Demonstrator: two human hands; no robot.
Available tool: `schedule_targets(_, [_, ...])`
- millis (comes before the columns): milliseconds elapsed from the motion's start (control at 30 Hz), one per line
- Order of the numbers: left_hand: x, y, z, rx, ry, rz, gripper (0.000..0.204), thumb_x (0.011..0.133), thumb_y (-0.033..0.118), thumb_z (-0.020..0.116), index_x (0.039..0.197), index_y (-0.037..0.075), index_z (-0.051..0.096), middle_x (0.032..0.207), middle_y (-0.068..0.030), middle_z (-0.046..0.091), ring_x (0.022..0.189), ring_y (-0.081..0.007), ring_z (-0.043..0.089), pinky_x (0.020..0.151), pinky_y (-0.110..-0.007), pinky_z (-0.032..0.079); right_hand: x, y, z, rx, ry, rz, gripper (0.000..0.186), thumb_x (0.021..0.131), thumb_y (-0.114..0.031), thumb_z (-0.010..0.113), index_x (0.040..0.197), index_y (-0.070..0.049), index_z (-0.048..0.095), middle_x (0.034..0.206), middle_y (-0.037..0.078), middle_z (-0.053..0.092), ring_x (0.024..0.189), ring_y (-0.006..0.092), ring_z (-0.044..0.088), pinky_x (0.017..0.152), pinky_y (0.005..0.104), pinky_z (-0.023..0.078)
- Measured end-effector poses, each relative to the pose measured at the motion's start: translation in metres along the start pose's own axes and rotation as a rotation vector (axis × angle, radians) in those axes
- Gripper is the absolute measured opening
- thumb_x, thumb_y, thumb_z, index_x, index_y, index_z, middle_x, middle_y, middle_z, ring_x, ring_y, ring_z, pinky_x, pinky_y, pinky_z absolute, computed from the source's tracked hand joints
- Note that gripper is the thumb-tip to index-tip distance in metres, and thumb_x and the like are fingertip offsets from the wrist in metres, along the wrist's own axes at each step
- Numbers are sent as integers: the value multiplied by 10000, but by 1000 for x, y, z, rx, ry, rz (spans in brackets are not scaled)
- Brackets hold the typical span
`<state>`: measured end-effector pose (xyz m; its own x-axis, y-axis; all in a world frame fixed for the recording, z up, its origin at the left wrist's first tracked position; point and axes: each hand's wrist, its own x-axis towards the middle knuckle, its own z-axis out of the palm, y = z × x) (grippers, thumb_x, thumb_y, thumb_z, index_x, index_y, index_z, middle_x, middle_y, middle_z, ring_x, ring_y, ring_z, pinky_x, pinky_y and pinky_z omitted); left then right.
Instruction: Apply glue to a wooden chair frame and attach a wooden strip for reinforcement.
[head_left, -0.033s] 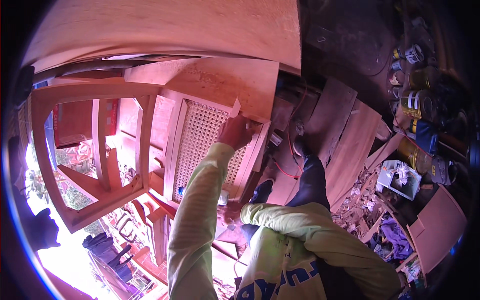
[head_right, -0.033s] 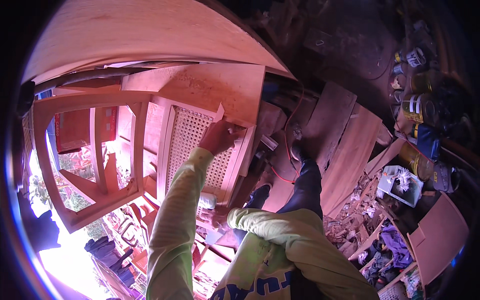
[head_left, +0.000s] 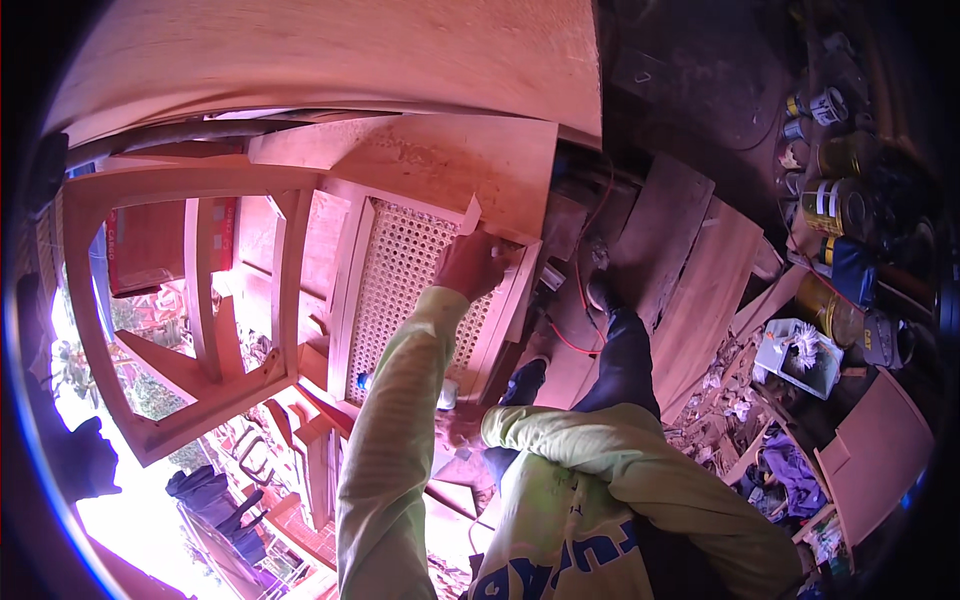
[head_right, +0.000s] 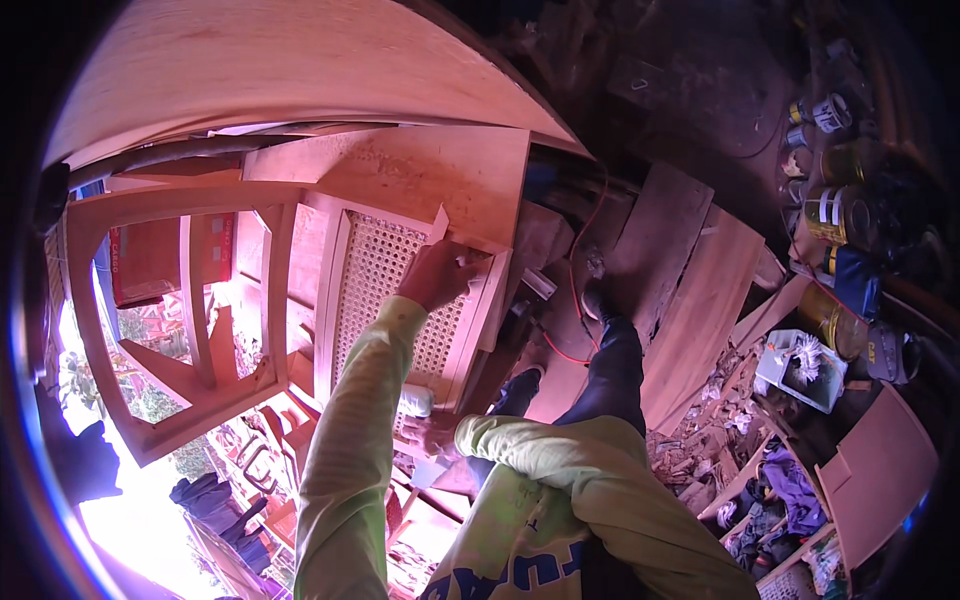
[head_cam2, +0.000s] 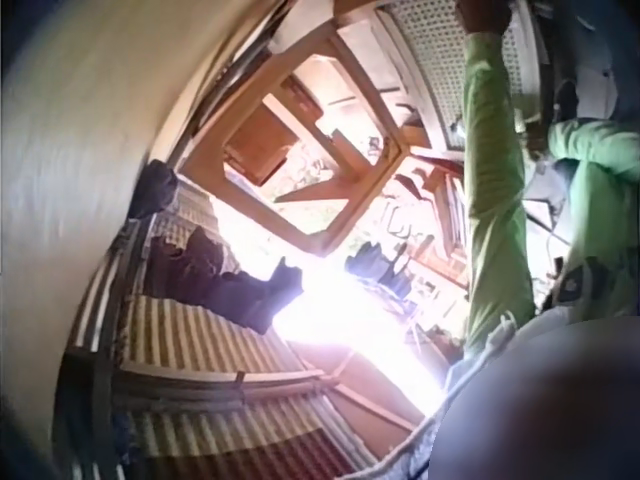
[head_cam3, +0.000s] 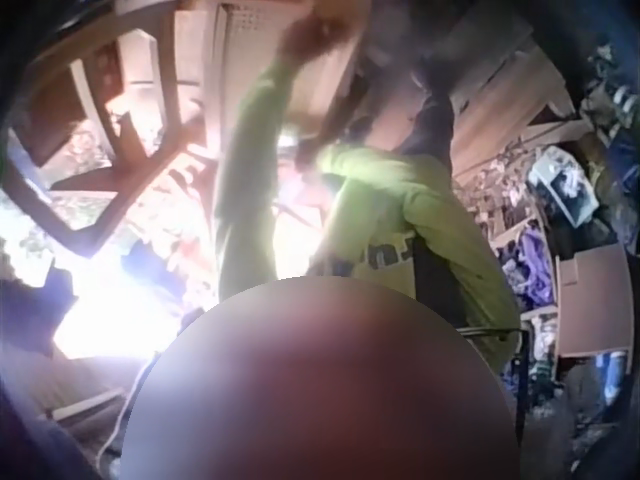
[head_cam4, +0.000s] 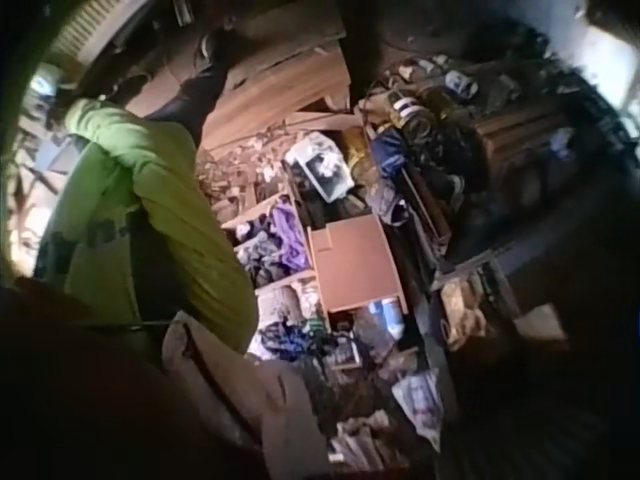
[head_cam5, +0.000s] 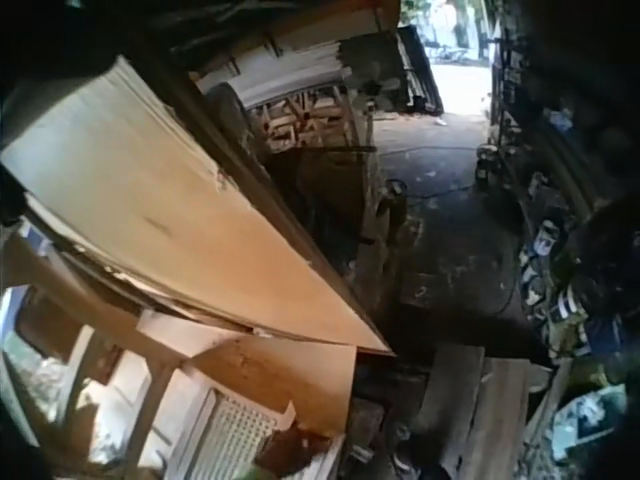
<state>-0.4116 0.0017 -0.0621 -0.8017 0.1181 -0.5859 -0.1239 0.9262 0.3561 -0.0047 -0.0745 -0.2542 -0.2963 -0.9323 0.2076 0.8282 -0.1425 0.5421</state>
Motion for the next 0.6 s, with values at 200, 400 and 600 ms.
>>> schedule_targets(200, [-5,1,2,-1,-33,-120,233,843,317,743,962,124,796,972,-226,744,945,-425,717,867,-511,564,-31,-29,94,-845,27,-91,496,882,-271,565,1332,-67,607,1538,126,489,1434,406,416,1124,525,427])
schedule_targets(400, [-8,11,-8,-3,11,-75,224,867,327,731,885,111,783,976,-204,752,921,-406,729,854,-499,565,-31,-42,129,-1095,92,-96,507,884,-279,556,1341,-63,601,1522,139,503,1421,399,433,1125,510,427])
schedule_targets(600, [-6,4,-17,-138,-169,-86,261,868,370,734,915,118,786,969,-186,760,922,-385,737,844,-483,568,-26,-51,159,-1350,166,-133,519,887,-288,547,1350,-59,595,1506,152,517,1407,392,451,1126,496,428])
